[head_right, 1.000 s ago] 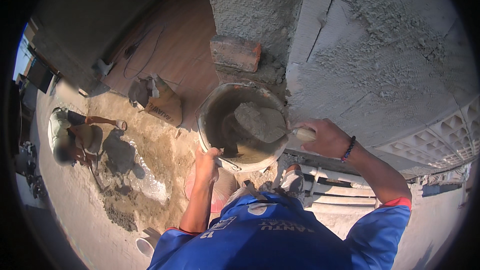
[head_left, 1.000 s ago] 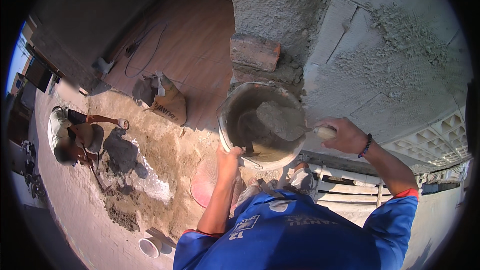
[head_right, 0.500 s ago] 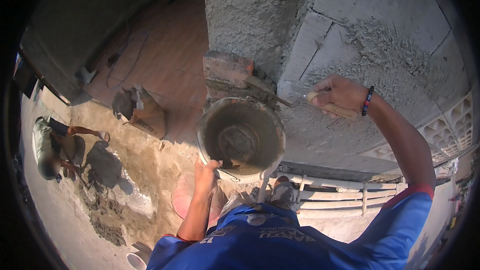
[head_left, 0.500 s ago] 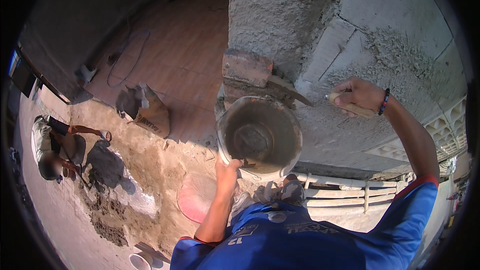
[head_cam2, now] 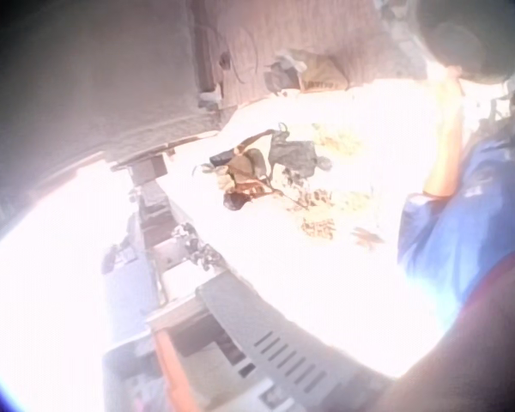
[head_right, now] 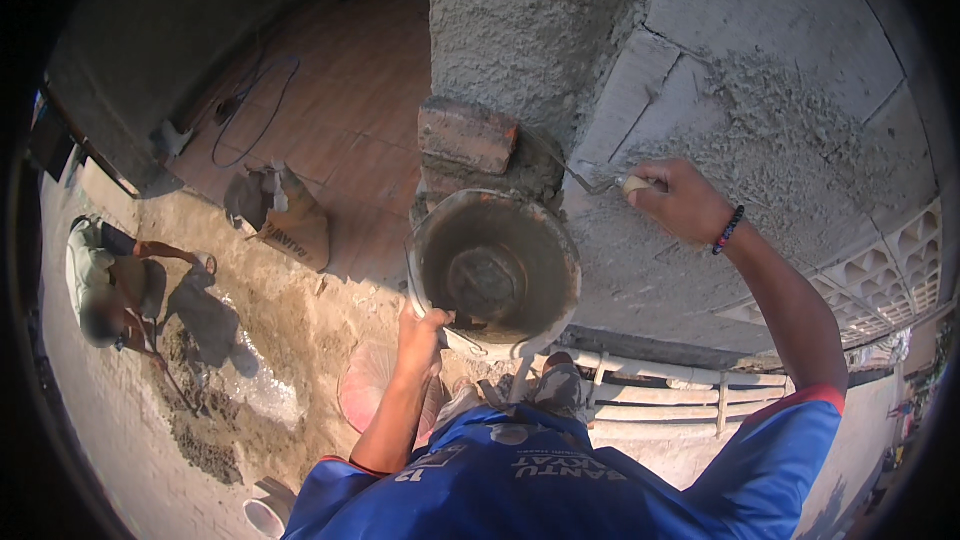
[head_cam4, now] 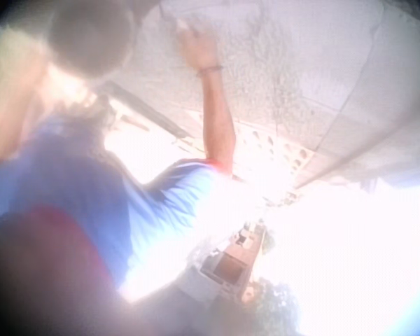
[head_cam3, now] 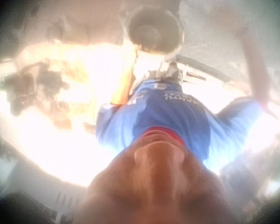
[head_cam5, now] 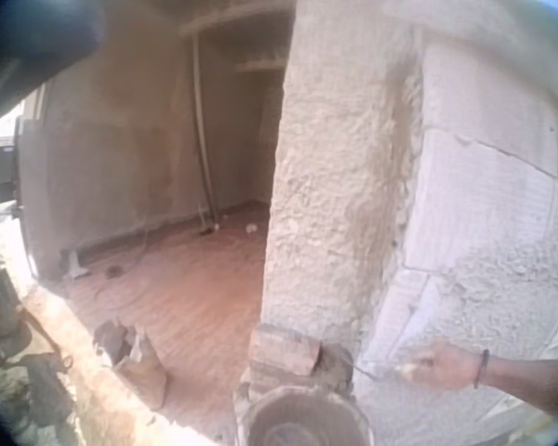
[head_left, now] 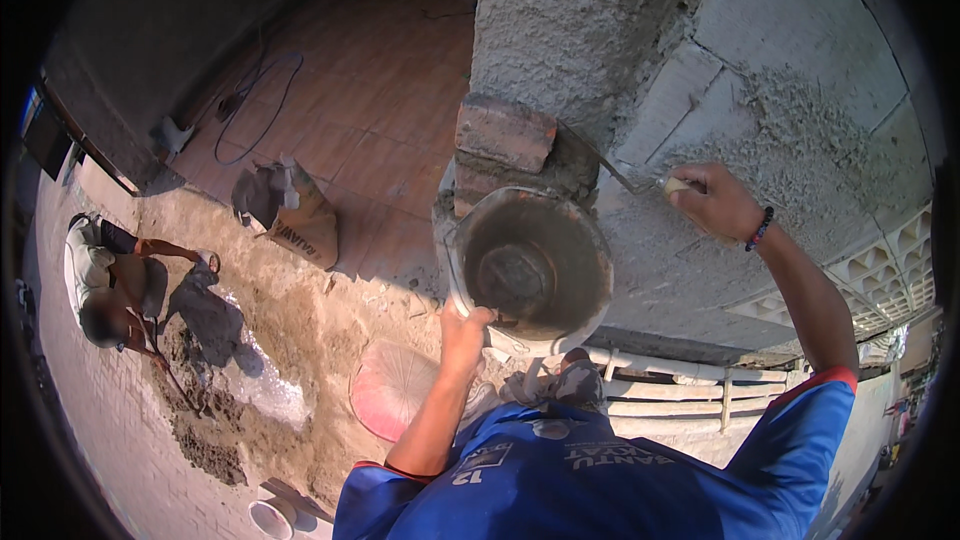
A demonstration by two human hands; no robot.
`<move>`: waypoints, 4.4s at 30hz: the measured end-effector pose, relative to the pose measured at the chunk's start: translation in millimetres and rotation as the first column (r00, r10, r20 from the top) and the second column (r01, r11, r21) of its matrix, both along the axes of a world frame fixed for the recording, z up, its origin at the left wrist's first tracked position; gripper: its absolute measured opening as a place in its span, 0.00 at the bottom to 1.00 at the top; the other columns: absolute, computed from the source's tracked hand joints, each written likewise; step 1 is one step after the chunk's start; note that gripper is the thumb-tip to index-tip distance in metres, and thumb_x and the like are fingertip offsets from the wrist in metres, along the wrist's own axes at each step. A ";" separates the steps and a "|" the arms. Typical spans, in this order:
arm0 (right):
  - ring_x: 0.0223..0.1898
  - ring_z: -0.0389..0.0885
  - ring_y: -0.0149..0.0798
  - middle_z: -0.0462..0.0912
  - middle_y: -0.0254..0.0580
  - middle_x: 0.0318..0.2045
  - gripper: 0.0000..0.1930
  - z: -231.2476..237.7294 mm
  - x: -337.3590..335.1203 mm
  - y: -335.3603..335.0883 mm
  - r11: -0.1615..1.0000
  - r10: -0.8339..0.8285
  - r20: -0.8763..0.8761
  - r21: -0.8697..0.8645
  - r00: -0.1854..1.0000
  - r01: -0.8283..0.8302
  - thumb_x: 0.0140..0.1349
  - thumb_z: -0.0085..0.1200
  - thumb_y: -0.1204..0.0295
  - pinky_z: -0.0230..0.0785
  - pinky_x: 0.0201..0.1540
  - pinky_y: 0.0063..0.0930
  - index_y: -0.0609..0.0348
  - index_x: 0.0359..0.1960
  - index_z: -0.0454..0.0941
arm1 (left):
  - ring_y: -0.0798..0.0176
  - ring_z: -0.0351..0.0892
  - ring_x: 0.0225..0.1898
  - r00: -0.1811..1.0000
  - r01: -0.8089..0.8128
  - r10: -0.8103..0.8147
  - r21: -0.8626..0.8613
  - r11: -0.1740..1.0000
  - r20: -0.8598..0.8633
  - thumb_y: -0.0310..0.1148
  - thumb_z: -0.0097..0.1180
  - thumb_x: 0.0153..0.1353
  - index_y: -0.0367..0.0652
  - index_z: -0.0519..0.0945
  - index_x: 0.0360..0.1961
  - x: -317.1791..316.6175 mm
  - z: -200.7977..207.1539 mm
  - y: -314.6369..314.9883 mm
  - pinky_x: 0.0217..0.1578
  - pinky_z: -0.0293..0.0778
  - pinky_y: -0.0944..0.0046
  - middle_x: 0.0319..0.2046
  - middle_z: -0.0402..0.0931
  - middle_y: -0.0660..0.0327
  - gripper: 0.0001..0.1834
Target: The person scoops mortar from a bucket using a trowel and applies it to a brick wall. They place a red brick onto the mortar bed, press it into position, and tap it to align it with the existing structure. The person then uses the trowel to scrape away excess mortar from the joints.
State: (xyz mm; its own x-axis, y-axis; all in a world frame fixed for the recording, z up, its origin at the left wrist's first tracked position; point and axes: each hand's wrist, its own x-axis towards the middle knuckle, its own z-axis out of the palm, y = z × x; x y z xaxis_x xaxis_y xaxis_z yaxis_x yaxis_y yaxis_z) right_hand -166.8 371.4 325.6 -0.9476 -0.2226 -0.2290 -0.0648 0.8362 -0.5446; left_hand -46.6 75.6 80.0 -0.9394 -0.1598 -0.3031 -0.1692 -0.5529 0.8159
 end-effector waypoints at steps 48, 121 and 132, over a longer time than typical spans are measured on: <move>0.44 0.76 0.53 0.76 0.52 0.39 0.28 -171.8 84.2 -106.3 0.489 0.846 -0.132 0.578 0.517 -0.653 0.57 0.53 0.76 0.70 0.49 0.46 0.58 0.63 0.72 | 0.54 0.76 0.44 0.986 -0.134 0.030 -0.668 0.732 -0.165 0.22 0.53 0.49 0.36 0.70 0.64 53.6 34.8 -63.5 0.48 0.72 0.58 0.40 0.78 0.49 0.35; 0.29 0.81 0.33 0.83 0.39 0.33 0.32 -66.6 49.8 1.4 0.911 0.413 0.303 -0.136 0.859 -0.390 0.55 0.70 0.66 0.74 0.35 0.29 0.62 0.61 0.73 | 0.67 0.76 0.40 0.984 -0.176 0.153 -0.393 0.903 -0.089 0.17 0.50 0.50 0.30 0.74 0.57 37.9 1.6 -24.5 0.45 0.72 0.68 0.41 0.80 0.59 0.28; 0.23 0.80 0.28 0.79 0.35 0.25 0.28 -36.5 -0.3 39.4 0.950 0.092 0.350 -0.312 0.932 0.023 0.63 0.64 0.63 0.74 0.26 0.24 0.63 0.62 0.75 | 0.67 0.76 0.38 0.983 -0.177 0.145 -0.393 0.903 -0.109 0.16 0.48 0.48 0.30 0.76 0.54 37.6 -13.3 -26.6 0.42 0.73 0.68 0.40 0.79 0.60 0.27</move>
State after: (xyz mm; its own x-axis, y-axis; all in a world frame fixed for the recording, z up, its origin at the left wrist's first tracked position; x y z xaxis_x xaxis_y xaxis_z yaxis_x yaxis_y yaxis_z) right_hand -167.0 410.8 289.1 -0.8057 -0.3674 -0.4647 0.1555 0.6258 -0.7643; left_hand -9.0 49.0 66.7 -0.9082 -0.4033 -0.1117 -0.0349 -0.1929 0.9806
